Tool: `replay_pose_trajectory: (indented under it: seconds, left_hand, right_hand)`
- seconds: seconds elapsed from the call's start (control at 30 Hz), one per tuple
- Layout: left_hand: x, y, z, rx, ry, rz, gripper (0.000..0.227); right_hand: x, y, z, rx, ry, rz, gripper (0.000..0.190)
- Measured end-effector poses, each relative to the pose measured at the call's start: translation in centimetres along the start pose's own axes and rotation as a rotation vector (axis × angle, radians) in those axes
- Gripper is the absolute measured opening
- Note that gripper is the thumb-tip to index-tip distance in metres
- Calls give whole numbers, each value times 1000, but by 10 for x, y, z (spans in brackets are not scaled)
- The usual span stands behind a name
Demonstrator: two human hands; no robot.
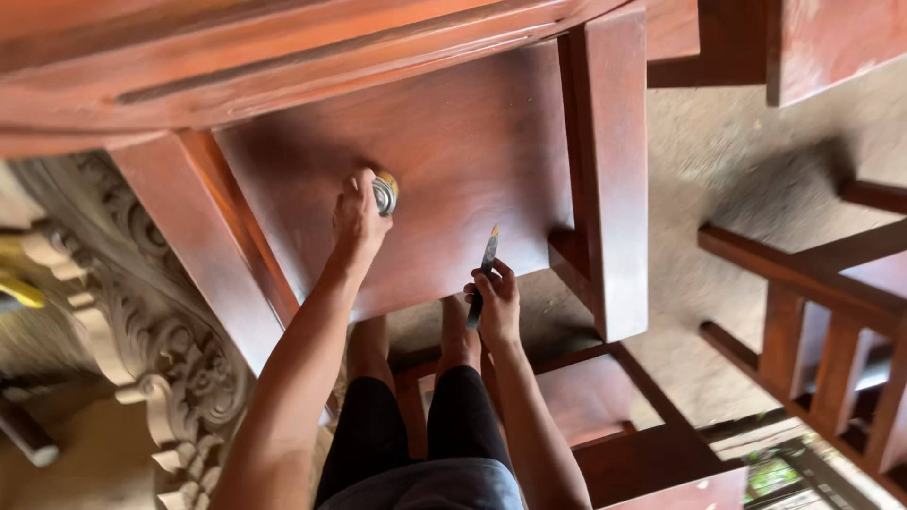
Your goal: The person applies wood filler or putty to small cracks and joints on a wooden chair using a small knife. They dip the knife into a small can of filler and then press and smooth it into the wood, working on the backrest slats and then moving to the lower legs and joints while kneeling on the floor.
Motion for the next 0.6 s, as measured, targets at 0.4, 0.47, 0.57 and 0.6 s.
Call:
replay_pose_trajectory:
  seconds: [0.4, 0.47, 0.57, 0.6]
  left_hand:
    - [-215, -3, -43, -331, 317, -89, 68]
    - [-235, -13, -42, -352, 336, -165, 74]
    - [-250, -27, -27, -409, 248, -214, 74]
    - [-253, -34, -24, -415, 247, -223, 74]
  right_hand:
    - [-28, 58, 26, -501, 268, 384, 88]
    - [-41, 83, 16, -493, 247, 581, 85]
    - [-46, 97, 11, -527, 256, 565, 79]
    - [-47, 104, 11, -536, 253, 569, 79]
Point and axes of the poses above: each hand's wrist, its own x-axis towards the middle knuckle, its own y-axis out of the palm, z = x × y, the point moved 10 cm from there along x, towards the middle knuckle, and after that the axes turned 9 degrees about z, right-handed, at the moved point
